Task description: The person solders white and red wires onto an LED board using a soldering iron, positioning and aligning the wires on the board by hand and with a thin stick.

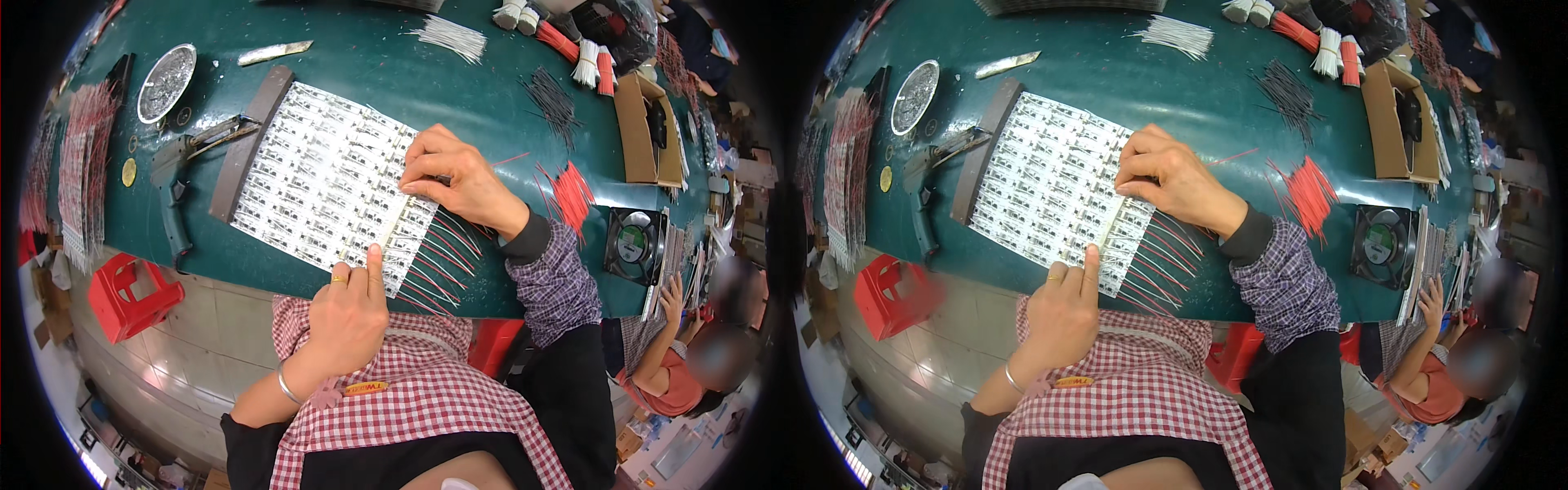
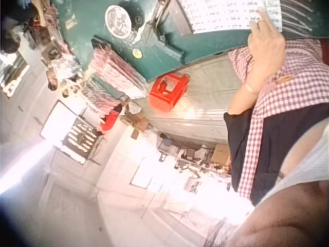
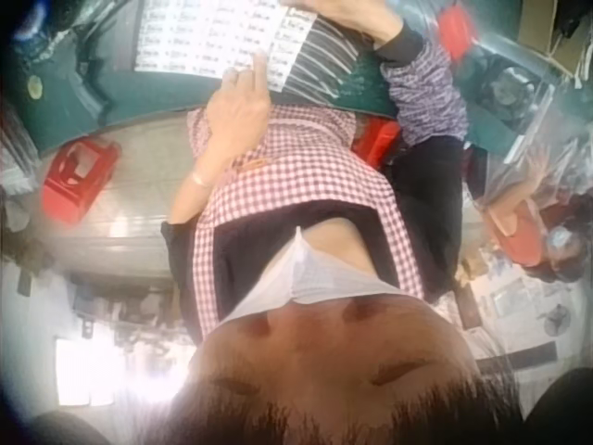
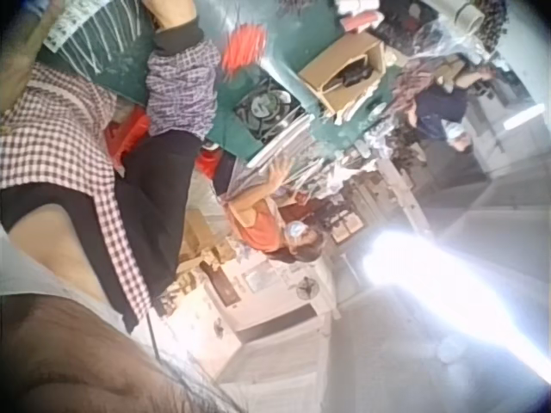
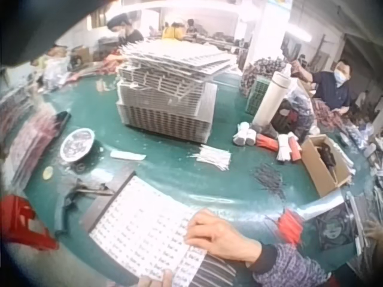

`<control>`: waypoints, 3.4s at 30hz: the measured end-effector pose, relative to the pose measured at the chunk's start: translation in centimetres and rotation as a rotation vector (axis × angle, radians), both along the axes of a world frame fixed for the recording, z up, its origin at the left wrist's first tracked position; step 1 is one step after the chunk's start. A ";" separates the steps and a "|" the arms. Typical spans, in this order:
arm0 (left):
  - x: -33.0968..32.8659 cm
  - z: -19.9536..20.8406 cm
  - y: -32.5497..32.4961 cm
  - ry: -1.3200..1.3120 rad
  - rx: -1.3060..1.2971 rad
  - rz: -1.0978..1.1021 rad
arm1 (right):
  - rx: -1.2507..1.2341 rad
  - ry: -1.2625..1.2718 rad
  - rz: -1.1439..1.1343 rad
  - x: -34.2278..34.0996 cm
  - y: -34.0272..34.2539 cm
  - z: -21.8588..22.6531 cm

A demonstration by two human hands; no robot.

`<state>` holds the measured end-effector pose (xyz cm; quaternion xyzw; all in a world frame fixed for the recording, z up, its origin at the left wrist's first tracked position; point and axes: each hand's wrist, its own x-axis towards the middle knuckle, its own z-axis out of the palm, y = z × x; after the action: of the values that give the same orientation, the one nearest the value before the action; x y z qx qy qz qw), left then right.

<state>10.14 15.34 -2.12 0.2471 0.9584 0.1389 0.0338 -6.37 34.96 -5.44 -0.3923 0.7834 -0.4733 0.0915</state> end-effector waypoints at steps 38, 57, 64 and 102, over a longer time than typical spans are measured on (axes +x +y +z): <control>-4.9 -0.5 -9.3 0.440 0.273 0.569 | 0.607 0.862 -0.660 -12.0 -0.8 -2.0; -5.0 -2.4 -20.4 0.547 -0.369 1.079 | 0.524 0.749 -0.577 -10.9 1.4 1.8; -5.8 -1.8 -19.7 0.152 0.117 1.136 | 0.850 0.868 -0.317 -8.2 -0.8 7.4; -5.1 12.0 -12.9 0.472 1.680 0.715 | 1.188 1.100 -0.023 -5.7 -3.0 3.6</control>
<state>4.99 2.43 9.91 -0.0963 0.5454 0.7329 -0.3950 -12.09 31.98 -1.87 -0.4467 0.8409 0.2816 -0.1186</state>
